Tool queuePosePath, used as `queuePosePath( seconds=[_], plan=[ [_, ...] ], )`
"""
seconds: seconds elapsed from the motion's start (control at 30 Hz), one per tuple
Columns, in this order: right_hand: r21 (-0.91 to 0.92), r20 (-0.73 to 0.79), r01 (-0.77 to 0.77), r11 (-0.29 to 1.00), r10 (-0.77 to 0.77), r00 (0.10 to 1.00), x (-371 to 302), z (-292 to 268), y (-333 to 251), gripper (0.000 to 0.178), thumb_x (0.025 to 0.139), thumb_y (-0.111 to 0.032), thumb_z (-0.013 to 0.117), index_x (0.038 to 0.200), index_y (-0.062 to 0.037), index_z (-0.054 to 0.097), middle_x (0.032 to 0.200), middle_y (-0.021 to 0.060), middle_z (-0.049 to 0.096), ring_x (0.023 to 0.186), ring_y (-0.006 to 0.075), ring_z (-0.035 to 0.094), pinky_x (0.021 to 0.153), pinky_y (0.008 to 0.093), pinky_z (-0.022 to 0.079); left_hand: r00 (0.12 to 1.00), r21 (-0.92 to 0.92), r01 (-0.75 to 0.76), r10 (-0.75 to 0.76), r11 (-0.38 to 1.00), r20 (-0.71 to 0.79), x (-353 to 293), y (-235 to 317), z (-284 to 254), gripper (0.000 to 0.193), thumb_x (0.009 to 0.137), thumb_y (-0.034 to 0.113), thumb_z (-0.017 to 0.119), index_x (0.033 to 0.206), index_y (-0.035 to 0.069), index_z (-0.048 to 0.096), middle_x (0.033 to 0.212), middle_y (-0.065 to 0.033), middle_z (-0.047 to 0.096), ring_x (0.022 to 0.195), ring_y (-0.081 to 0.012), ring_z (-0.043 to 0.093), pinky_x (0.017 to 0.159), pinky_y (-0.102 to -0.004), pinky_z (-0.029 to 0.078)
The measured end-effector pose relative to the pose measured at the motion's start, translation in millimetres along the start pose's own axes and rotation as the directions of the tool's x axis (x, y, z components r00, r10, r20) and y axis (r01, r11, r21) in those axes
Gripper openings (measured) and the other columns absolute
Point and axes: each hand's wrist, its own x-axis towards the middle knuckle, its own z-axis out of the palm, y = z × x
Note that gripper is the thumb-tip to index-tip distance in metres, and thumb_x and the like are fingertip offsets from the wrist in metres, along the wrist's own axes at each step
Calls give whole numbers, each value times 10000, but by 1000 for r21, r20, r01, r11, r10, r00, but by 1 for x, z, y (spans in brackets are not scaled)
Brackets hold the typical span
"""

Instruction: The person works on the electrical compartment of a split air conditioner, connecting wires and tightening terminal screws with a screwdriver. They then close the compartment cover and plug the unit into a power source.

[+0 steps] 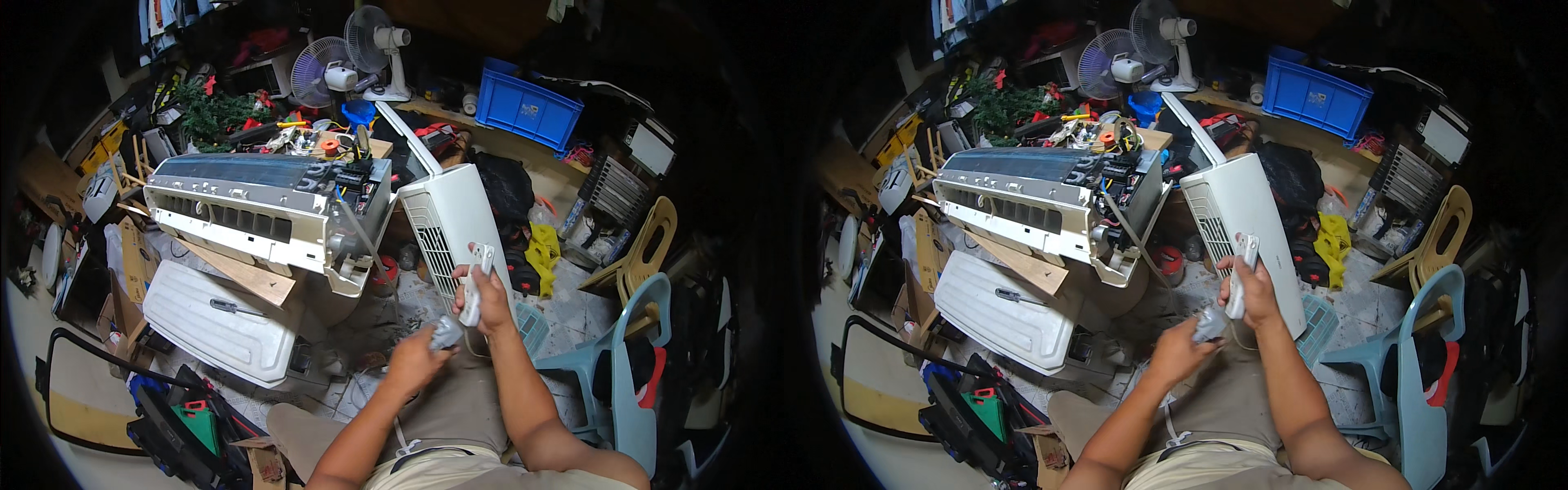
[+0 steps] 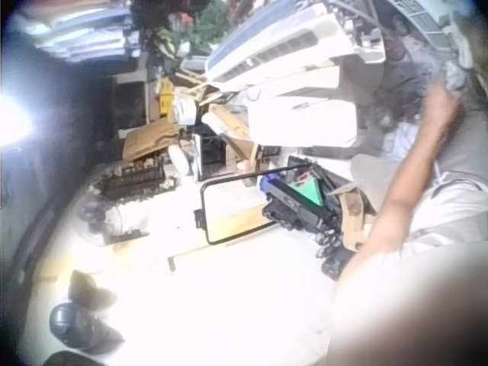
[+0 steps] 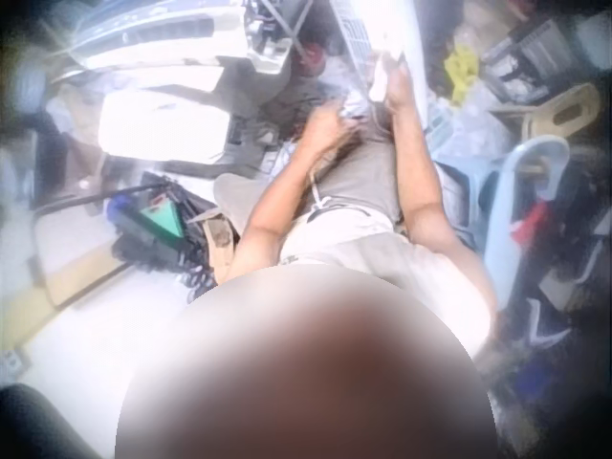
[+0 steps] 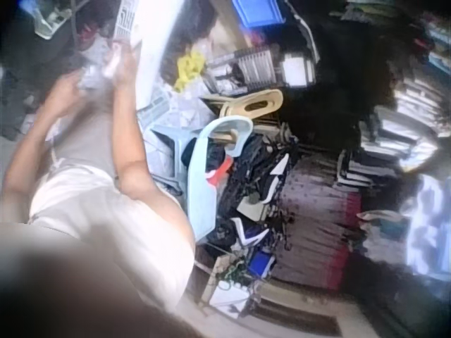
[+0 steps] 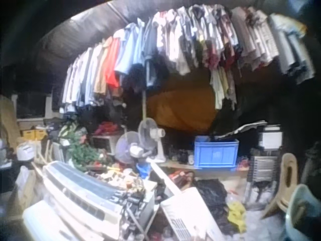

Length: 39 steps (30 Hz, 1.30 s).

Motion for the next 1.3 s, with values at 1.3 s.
queuePosePath(
  seconds=[1.3],
  plan=[
    [-763, 430, -266, 589, 770, 471, 42, 121, -15, 591, 1094, -433, 652, 1573, -94, 575, 1179, 115, 765, 833, 152, 720, 739, 318, 618, 875, 196, -377, 418, 905, -243, -84, -29, -175, 358, 767, 237, 973, 1017, 60, 788, 861, -80, 726, 743, -236, 682, 667, -354, 538]
  ],
)
